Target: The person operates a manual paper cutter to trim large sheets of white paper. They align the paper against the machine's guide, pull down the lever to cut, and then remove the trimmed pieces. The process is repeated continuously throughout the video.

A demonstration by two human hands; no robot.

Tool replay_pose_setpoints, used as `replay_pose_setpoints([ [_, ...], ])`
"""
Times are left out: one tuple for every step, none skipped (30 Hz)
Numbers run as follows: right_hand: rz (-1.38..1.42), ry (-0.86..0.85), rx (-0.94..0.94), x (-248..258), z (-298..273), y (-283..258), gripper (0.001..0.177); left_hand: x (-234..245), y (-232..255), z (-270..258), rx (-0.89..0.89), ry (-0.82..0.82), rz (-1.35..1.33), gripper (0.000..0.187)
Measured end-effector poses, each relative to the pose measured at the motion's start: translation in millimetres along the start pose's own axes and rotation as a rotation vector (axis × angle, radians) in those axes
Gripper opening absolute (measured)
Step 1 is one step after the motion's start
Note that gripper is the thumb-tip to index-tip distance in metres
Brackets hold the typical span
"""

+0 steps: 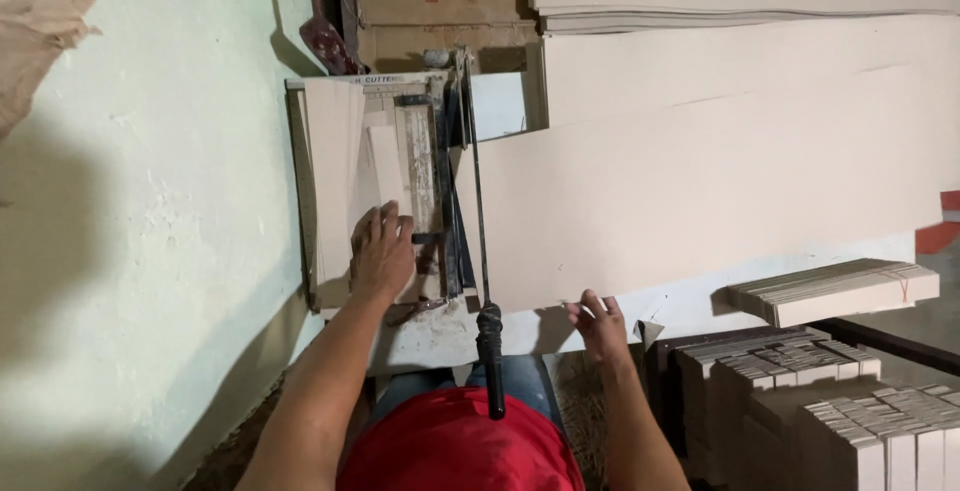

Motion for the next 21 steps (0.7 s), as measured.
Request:
replay_pose_setpoints([
  [-0.020,0.021,0.000,-2.6,0.8,6.6,0.020,-4.3,-4.0,1.4,-0.030,-0.006,0.009,0.039],
  [-0.039,0.043,-0.001,-4.8,1.6,12.6,0.022,-8.4,-7.3,2.8,-0.061,-0.013,0.018,0.038],
  [-0.035,0.044,-0.002,-17.8,-5.0,4.7,0.022,-6.3,-5.8,2.6,-0.063,-0.014,0.022,0.038],
  [-0.057,0.040,0.012,-30.4,-11.4,-4.2,0.024,-3.6,-4.1,2.6,-0.045,0.010,0.022,0.039],
  [-0.078,0.040,0.025,-41.4,-19.1,-12.0,0.025,-1.8,-2.0,1.5,-0.028,0.030,0.021,0.040],
  [-0.073,0.045,0.021,-49.7,-18.5,-14.7,0.025,-0.2,1.9,3.8,-0.032,0.025,0.026,0.040],
  [-0.090,0.034,0.031,-58.0,-18.0,-18.0,0.025,0.7,6.4,5.8,-0.056,0.014,0.041,0.044],
  [-0.107,0.023,0.040,-66.6,-17.4,-20.9,0.026,1.5,10.3,7.8,-0.079,0.003,0.056,0.048],
  [-0.108,0.027,0.037,-69.4,-12.7,-17.9,0.026,8.8,17.6,10.2,-0.080,-0.002,0.055,0.048],
  [-0.118,0.031,0.045,-72.4,-7.9,-14.7,0.024,16.6,24.5,12.7,-0.084,0.022,0.022,0.047],
  [-0.131,0.036,0.051,-74.3,-4.0,-11.6,0.022,23.6,31.9,14.4,-0.087,0.043,-0.013,0.046],
  [-0.134,0.041,0.047,-75.1,-8.3,-12.8,0.022,27.2,39.8,17.3,-0.088,0.036,-0.015,0.046],
  [-0.160,0.039,0.047,-77.3,-10.8,-14.8,0.025,30.7,47.4,21.1,-0.094,0.018,-0.060,0.051],
  [-0.187,0.036,0.047,-79.5,-13.2,-16.6,0.028,34.0,54.9,24.9,-0.101,0.000,-0.105,0.057],
  [-0.191,0.043,0.038,-79.5,-14.5,-17.2,0.028,22.0,58.7,35.2,-0.100,-0.012,-0.107,0.057],
  [-0.206,0.043,0.038,-79.5,-15.5,-18.1,0.032,8.9,62.5,45.4,-0.086,-0.066,-0.066,0.074],
  [-0.218,0.041,0.041,-81.4,-14.4,-20.4,0.036,-3.1,66.4,57.9,-0.074,-0.116,-0.024,0.094],
  [-0.219,0.046,0.037,-81.1,-9.2,-20.4,0.036,-1.0,70.9,62.0,-0.076,-0.123,-0.025,0.094],
  [-0.218,0.042,0.041,-78.2,-7.1,-17.4,0.038,-2.0,74.2,62.1,-0.043,-0.157,0.026,0.104],
  [-0.217,0.039,0.046,-75.2,-4.9,-14.2,0.041,-3.1,77.5,62.2,-0.010,-0.191,0.077,0.114],
  [-0.217,0.045,0.038,-73.9,-4.7,-14.8,0.041,-2.4,79.5,62.6,-0.011,-0.201,0.079,0.114],
])
Point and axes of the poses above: each hand's wrist, its own z-axis towards the middle knuckle, its own x-axis out of the back of the hand, y = z × x, the point moved 2 cm from there along z, towards the middle knuckle, and after that the axes turned 1 degree about y, right-handed, at the moved point
